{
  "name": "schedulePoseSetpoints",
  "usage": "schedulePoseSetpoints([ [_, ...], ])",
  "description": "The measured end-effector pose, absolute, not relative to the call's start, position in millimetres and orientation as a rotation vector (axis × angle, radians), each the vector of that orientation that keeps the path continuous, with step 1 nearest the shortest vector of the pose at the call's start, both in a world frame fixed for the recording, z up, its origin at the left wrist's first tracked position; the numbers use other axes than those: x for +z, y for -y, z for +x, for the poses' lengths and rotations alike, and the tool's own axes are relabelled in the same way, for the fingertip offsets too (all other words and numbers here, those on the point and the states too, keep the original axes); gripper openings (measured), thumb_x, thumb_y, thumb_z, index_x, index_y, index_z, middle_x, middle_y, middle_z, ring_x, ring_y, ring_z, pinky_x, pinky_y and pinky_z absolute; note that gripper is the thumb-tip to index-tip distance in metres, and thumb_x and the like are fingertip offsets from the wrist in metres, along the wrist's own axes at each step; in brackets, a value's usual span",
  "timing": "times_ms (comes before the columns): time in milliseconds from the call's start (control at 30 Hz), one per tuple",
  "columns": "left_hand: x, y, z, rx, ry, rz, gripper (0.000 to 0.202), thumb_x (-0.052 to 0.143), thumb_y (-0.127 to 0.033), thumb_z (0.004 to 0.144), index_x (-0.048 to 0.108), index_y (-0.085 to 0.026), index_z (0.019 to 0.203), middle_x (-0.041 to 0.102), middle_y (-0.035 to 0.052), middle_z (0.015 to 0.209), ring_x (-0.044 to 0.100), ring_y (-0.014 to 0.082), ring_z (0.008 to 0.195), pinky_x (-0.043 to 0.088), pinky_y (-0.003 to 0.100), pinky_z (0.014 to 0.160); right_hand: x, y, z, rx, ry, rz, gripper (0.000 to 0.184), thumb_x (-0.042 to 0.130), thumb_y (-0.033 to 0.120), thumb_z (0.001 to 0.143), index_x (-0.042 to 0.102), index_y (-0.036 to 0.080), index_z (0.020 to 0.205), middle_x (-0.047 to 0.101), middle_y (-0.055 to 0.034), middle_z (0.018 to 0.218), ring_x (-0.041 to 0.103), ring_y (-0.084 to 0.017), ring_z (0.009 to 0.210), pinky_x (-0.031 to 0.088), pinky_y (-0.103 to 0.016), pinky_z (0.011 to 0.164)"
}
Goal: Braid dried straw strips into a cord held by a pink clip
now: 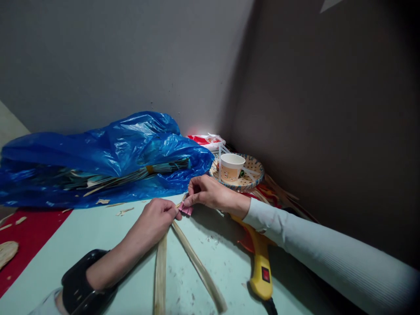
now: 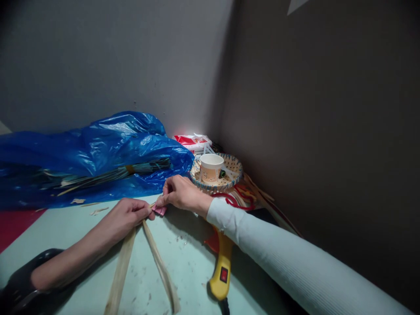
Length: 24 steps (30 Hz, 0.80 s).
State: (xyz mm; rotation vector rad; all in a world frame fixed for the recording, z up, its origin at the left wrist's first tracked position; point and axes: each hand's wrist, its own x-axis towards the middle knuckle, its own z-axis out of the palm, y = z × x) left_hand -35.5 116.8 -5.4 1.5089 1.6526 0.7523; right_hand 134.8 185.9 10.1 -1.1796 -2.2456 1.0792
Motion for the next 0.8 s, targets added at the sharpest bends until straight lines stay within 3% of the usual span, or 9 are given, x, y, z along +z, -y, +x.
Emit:
schedulePoseSetpoints([
  [267, -6.6, -119.4, -34.2, 0.665, -1.582, 1.491, 0.025, 0.054, -0.036, 0.061, 0.067, -0.017, 0.052, 0.029, -0.0082, 0.041, 0.025, 0.0118, 0.046, 0.016, 0.027, 0.051, 9.0, -183.8, 134.7, 1.093, 2.206, -1.182, 0.025, 0.078, 0.029, 0.070, 0.056, 0.016, 0.068, 0.067, 0.0000, 0.072, 0.062, -0.015, 0.073, 0.037, -0.020, 0.057],
  [800, -3.7, -120.0, -36.9, 0.569, -1.476, 1.473, 0.024, 0.055, -0.035, 0.064, 0.067, -0.016, 0.057, 0.027, -0.0104, 0.040, 0.019, 0.0106, 0.046, 0.011, 0.029, 0.051, 9.1, -181.6, 134.2, 1.133, 2.157, -1.171, 0.031, 0.079, 0.033, 0.067, 0.054, 0.016, 0.065, 0.062, 0.0015, 0.065, 0.054, -0.011, 0.063, 0.032, -0.021, 0.053],
])
